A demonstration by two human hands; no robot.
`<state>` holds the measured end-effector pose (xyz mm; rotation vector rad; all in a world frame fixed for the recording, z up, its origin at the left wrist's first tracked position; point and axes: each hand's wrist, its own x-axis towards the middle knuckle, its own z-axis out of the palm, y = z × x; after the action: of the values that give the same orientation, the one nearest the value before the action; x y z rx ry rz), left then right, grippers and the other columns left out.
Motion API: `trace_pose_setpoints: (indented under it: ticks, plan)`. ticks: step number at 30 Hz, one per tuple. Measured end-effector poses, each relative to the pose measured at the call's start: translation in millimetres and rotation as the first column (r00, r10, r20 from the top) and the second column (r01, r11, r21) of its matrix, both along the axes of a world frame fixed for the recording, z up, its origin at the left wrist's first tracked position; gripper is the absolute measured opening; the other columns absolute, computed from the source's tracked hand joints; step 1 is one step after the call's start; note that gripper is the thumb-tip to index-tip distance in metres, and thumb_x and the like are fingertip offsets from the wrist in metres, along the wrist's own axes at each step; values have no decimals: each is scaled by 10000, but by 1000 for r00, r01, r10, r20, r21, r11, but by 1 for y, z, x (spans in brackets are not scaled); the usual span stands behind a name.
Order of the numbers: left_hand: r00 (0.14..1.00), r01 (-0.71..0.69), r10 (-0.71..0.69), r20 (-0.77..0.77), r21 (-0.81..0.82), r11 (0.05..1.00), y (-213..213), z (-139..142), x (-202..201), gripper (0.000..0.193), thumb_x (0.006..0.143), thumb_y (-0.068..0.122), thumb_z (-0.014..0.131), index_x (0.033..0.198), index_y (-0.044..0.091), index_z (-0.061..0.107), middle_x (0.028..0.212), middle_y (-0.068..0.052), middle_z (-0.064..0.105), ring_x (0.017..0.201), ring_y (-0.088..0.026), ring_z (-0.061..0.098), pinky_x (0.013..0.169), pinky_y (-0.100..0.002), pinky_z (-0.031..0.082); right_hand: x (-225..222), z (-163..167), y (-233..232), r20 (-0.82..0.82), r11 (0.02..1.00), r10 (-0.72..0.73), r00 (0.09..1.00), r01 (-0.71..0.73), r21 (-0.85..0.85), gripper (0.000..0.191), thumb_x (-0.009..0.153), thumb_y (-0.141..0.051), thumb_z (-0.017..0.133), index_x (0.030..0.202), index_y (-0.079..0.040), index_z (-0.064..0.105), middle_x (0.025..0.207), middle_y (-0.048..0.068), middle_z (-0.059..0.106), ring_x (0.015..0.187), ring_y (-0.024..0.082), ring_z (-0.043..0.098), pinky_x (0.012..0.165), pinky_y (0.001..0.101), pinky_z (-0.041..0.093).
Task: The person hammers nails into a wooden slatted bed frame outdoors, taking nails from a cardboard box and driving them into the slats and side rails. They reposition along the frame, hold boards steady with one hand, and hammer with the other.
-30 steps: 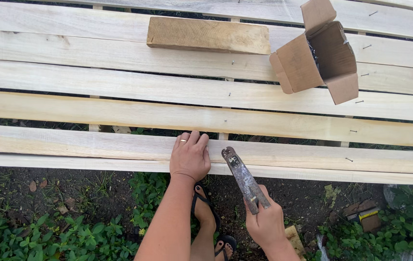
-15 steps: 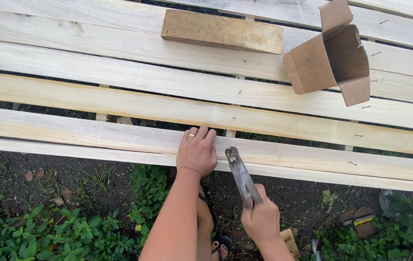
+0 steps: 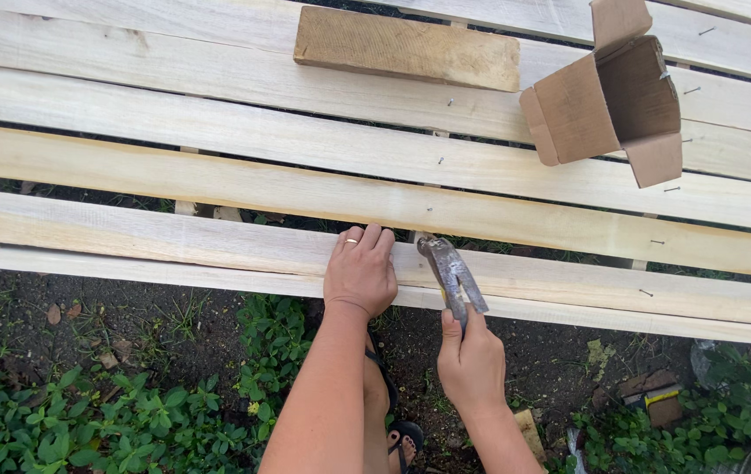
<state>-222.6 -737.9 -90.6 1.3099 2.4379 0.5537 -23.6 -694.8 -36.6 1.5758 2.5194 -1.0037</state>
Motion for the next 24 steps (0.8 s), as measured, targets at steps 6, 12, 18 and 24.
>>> trace_pose_setpoints:
  ticks: [6,12,18,24]
  plan:
    - [1000,-3,3,24,4,1000,0,3,-2,231,840,154,599,1062,92,599,1096,-89,571,1087,-298,543,1039,-436,412,-2,11,1,-229,998,48,972,-37,51,346,1024,-255,496,1155,27,649,724,191,651,525,311,667,474,411,495]
    - [1000,-4,4,16,19,1000,1,4,-3,201,862,174,596,1047,94,601,1077,-87,575,1075,-295,545,1035,-437,414,-3,5,6,-214,998,6,977,8,65,325,1028,-270,499,1083,7,659,703,217,646,573,382,670,521,447,514]
    - [1000,-12,12,12,-4,1000,1,2,0,227,797,150,603,1018,102,607,1067,-81,587,1058,-289,556,1030,-440,416,-1,5,0,61,993,-26,998,33,-117,357,995,-322,515,1155,-29,642,624,216,665,604,429,680,559,511,503]
    - [1000,16,-16,12,15,1000,0,0,0,233,819,129,600,1049,97,597,1078,-93,583,1081,-301,552,1033,-426,421,-9,3,12,108,994,-11,994,22,-107,419,1012,-396,502,1142,-18,629,672,234,676,678,465,675,613,557,507]
